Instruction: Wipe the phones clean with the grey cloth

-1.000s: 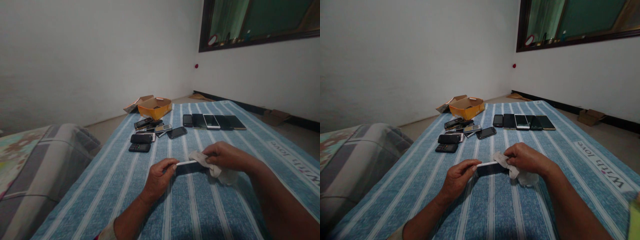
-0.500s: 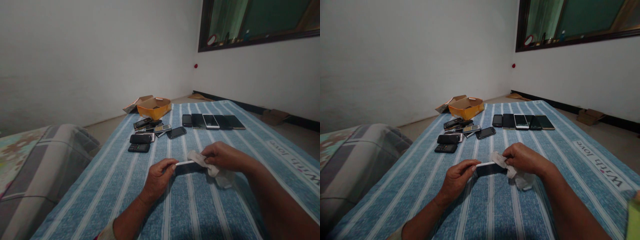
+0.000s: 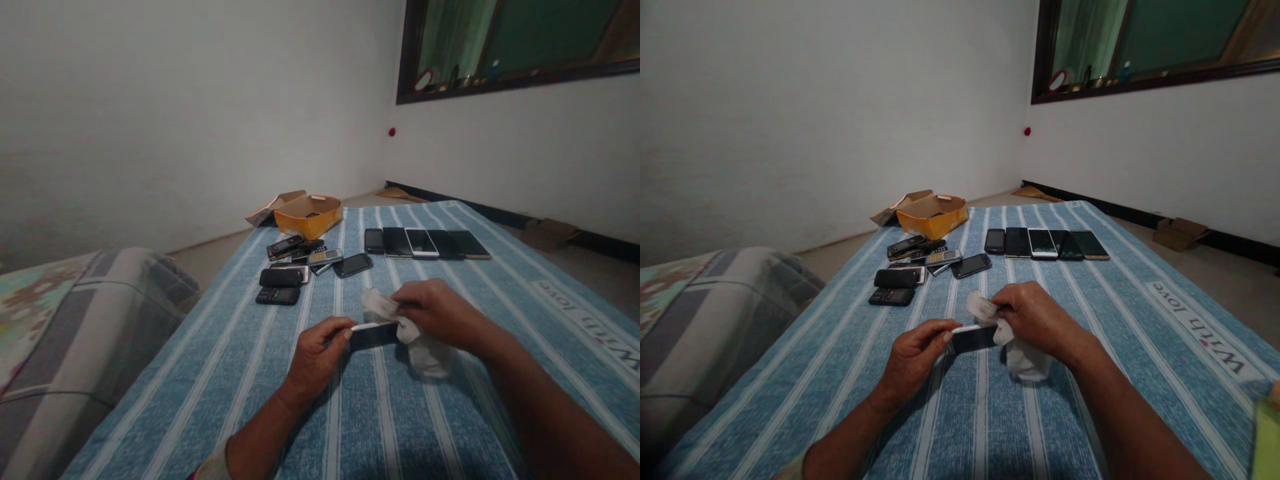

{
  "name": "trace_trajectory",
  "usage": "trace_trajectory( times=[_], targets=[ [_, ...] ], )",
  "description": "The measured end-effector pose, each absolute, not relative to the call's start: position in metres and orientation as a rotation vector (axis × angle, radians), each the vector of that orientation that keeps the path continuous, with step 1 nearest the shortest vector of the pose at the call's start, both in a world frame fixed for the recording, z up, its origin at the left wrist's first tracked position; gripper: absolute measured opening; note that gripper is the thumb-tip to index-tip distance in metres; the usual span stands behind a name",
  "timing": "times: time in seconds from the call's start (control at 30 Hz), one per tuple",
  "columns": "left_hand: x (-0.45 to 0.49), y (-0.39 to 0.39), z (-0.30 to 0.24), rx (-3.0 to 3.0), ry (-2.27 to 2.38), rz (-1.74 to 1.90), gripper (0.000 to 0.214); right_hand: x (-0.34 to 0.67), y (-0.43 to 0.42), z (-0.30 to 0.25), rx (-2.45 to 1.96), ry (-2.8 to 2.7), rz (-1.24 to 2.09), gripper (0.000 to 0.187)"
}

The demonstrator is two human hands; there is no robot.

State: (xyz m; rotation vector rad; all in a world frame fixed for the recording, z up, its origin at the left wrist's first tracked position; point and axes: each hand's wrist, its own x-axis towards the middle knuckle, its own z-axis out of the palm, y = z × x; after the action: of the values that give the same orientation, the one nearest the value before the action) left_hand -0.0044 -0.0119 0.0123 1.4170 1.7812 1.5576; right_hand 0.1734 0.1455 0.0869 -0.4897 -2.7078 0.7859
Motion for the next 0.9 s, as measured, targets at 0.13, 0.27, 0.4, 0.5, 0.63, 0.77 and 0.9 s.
trace_trajectory(
  times=[0.13,0.27,0.4,0.5,0.63,0.77,0.9],
  targets=[
    [-0.005,-0.011,0.01,1.423,1.775,1.572,0.017,0.161,0.129,0.079,-0.341,-2.414,0.858,0.026],
    [-0.005,-0.011,0.007,1.425,1.771,1.582,0.02,0.147,0.113,0.067,-0.179,-2.433,0.983,0.024],
    [-0.004,-0.011,0.008,1.388,1.754,1.577,0.025,0.144,0.109,0.062,-0.167,-2.678,0.959,0.021],
    [-0.003,-0.011,0.011,1.396,1.726,1.57,0.026,0.143,0.11,0.061,-0.232,-2.766,0.898,0.02],
    [-0.002,-0.012,0.013,1.406,1.711,1.565,0.026,0.142,0.113,0.059,-0.322,-2.858,0.748,0.016],
    [-0.002,-0.012,0.012,1.403,1.727,1.582,0.021,0.146,0.121,0.06,-0.326,-2.889,0.75,0.018],
    [-0.003,-0.012,0.011,1.38,1.772,1.605,0.017,0.154,0.132,0.064,-0.377,-2.92,0.699,0.019]
  ],
)
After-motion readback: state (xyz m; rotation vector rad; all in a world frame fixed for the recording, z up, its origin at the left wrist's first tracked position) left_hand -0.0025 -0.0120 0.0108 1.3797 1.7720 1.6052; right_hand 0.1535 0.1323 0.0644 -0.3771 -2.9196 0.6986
